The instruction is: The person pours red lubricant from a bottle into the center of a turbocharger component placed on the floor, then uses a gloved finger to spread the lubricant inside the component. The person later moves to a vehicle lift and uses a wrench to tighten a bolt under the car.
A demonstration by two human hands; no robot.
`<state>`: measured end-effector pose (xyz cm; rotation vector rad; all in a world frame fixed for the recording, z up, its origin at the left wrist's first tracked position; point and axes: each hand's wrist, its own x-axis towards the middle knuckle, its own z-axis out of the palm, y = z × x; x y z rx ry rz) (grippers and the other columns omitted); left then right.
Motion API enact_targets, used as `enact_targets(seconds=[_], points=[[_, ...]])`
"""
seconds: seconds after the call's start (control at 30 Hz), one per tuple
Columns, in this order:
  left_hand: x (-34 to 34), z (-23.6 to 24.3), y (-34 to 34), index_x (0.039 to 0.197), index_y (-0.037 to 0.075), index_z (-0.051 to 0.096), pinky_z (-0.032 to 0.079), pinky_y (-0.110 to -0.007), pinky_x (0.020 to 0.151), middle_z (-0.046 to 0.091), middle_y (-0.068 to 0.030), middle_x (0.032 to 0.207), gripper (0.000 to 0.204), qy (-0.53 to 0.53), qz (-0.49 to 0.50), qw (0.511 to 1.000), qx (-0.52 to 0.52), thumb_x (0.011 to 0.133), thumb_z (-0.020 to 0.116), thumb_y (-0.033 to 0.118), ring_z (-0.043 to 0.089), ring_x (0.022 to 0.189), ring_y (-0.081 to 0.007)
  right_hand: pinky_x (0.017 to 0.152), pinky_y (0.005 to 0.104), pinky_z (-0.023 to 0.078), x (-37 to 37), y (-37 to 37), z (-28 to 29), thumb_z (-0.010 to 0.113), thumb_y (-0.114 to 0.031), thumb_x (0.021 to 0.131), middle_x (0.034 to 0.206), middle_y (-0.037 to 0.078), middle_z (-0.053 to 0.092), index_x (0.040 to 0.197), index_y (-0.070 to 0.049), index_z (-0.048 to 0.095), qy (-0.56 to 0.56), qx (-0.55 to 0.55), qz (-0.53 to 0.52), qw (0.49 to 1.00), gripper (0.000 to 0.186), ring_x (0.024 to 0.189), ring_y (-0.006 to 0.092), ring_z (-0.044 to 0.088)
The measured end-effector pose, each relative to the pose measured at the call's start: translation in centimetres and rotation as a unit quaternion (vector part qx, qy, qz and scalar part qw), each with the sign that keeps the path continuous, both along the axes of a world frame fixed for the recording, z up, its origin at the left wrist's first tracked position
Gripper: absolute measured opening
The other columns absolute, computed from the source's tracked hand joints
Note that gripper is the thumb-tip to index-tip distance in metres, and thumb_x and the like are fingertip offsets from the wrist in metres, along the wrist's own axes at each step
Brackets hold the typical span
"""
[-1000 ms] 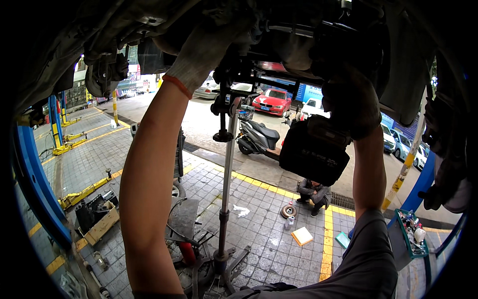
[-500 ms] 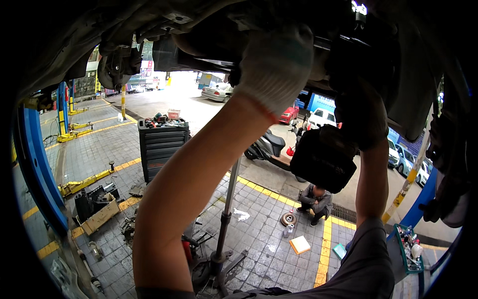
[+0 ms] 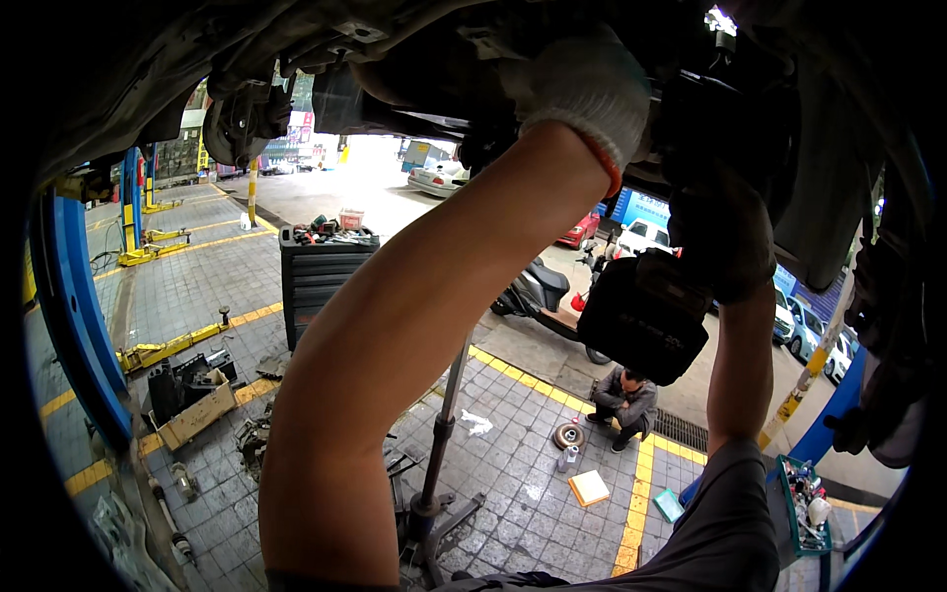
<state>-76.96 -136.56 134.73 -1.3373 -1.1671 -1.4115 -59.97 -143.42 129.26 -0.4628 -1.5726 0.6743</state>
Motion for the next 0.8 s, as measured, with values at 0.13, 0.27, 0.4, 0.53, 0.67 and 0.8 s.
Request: enact_targets(seconds=[0.13,0.27,0.4,0.53,0.67,0.8], points=[[-2.1,0.7,2.9,0.101,0.019,0.085,0.063,-0.046,0.074,0.082,-0.0049,0.100,0.015,0.151,0.106,0.982,-0.049,0.097,0.072,0.026,0.079,0.099,-0.0255,0.052,0.0248,0.042,0.1,3.8,-0.8,0.062,-0.028,0.104,0.072,-0.001,0.058,0.135,0.000,0.067,-0.053,0.007,0.052,0.997,0.042,0.058,0.0084,0.051],[0.8,1.6,2.8,0.099,0.018,0.085,0.063,-0.046,0.073,0.082,-0.0050,0.097,0.017,0.142,0.050,0.988,-0.033,0.098,0.071,0.027,0.079,0.097,-0.0247,0.047,0.0245,0.038,2.0,1.8,-0.3,0.062,-0.034,0.107,0.066,-0.003,0.055,0.122,-0.003,0.070,-0.037,0.016,0.021,0.999,0.036,0.051,0.0077,0.049],[2.0,1.3,3.7,0.099,0.018,0.085,0.062,-0.045,0.073,0.082,-0.0056,0.099,0.017,0.130,0.012,0.990,-0.057,0.097,0.071,0.027,0.078,0.095,-0.0251,0.049,0.0232,0.040,2.8,1.6,-0.8,0.060,-0.030,0.107,0.076,-0.002,0.060,0.137,0.000,0.065,-0.012,0.011,0.044,0.999,0.043,0.052,0.0058,0.047],[2.7,0.6,3.5,0.098,0.017,0.084,0.062,-0.045,0.073,0.081,-0.0062,0.099,0.018,0.130,-0.015,0.991,-0.041,0.096,0.070,0.027,0.078,0.094,-0.0254,0.049,0.0225,0.041,3.1,1.3,-1.5,0.058,-0.029,0.108,0.081,-0.002,0.063,0.143,0.001,0.063,-0.008,0.029,0.038,0.999,0.047,0.052,0.0047,0.046],[4.0,0.8,2.4,0.096,0.015,0.084,0.062,-0.045,0.072,0.080,-0.0074,0.098,0.017,0.120,-0.050,0.991,0.038,0.094,0.070,0.025,0.078,0.092,-0.0259,0.049,0.0230,0.041,5.4,1.2,-0.9,0.054,-0.026,0.110,0.080,-0.002,0.062,0.146,0.002,0.061,-0.093,0.121,-0.096,0.984,0.046,0.052,0.0059,0.049],[3.5,-0.7,3.2,0.094,0.012,0.082,0.061,-0.043,0.069,0.078,-0.0094,0.094,0.016,0.113,-0.040,0.986,0.119,0.090,0.070,0.021,0.077,0.088,-0.0264,0.050,0.0231,0.042,6.0,4.0,-2.2,0.051,-0.026,0.113,0.075,-0.001,0.062,0.150,0.005,0.058,-0.096,0.209,-0.151,0.961,0.048,0.054,0.0075,0.053]])
